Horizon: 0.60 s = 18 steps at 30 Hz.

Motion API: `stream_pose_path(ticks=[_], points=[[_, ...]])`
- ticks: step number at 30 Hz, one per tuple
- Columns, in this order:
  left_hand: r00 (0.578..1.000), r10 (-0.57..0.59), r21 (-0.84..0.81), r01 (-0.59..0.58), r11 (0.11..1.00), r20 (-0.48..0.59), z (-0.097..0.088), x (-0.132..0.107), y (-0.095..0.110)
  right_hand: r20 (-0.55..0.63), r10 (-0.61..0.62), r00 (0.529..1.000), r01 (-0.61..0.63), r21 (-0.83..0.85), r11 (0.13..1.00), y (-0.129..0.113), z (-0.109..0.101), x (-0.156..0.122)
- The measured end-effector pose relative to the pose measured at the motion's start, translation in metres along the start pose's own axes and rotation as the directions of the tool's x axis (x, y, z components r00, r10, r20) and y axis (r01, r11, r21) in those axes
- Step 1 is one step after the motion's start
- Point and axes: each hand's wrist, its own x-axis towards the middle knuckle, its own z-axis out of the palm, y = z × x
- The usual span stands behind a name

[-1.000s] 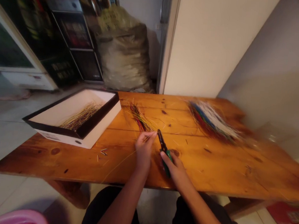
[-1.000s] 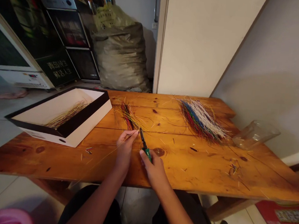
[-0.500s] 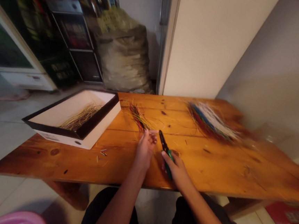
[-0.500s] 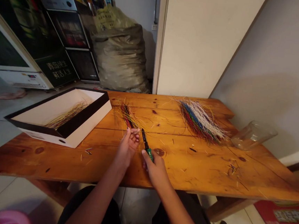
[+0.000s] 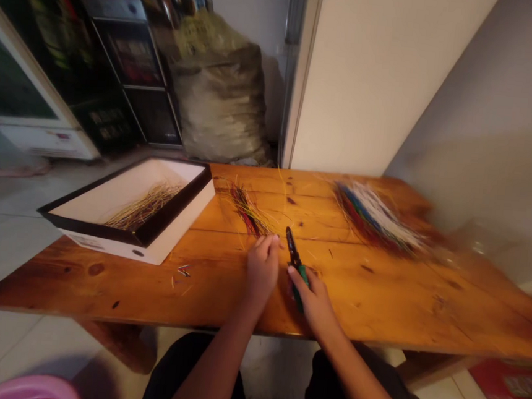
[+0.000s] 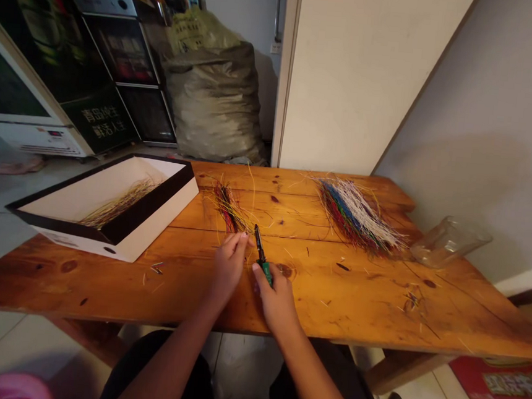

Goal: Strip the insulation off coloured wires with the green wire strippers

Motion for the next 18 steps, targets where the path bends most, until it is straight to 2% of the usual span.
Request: stream_pose_path(ticks=[2, 4, 6, 9, 10, 12, 15, 18], points=[[0.998, -0.007, -0.015, 0.008, 1.000, 0.062, 0.001, -0.002, 0.002, -0.021, -0.006, 1.000, 0.006, 0.013, 1.000, 0.001, -0.003, 0.004], [0.988, -0.119, -0.143, 0.132, 0.981, 0.095, 0.001, -0.003, 0.004, -0.065, 0.048, 0.997, -0.041, 0.107, 0.993, 0.002, -0.012, 0.012], [0.964, -0.249, -0.336, 0.265, 0.904, 0.090, -0.002, -0.004, 0.006, -0.152, 0.154, 0.976, -0.103, 0.302, 0.948, 0.005, -0.027, 0.022], [0.934, -0.354, -0.552, 0.324, 0.768, 0.057, -0.008, -0.004, 0.011, -0.303, 0.250, 0.920, -0.070, 0.500, 0.863, 0.009, -0.049, 0.032], [0.930, -0.364, -0.583, 0.326, 0.744, 0.056, -0.010, -0.003, 0.012, -0.295, 0.261, 0.919, -0.080, 0.511, 0.856, 0.011, -0.053, 0.032], [0.928, -0.367, -0.607, 0.333, 0.722, 0.073, -0.011, -0.002, 0.014, -0.203, 0.261, 0.944, -0.139, 0.471, 0.871, 0.012, -0.052, 0.028], [0.937, -0.340, -0.599, 0.321, 0.734, 0.086, -0.010, 0.001, 0.014, -0.034, 0.190, 0.981, -0.164, 0.365, 0.916, 0.011, -0.032, 0.018], [0.943, -0.319, -0.562, 0.317, 0.764, 0.097, -0.008, 0.004, 0.012, 0.097, 0.129, 0.987, -0.154, 0.329, 0.932, 0.007, -0.008, 0.010]])
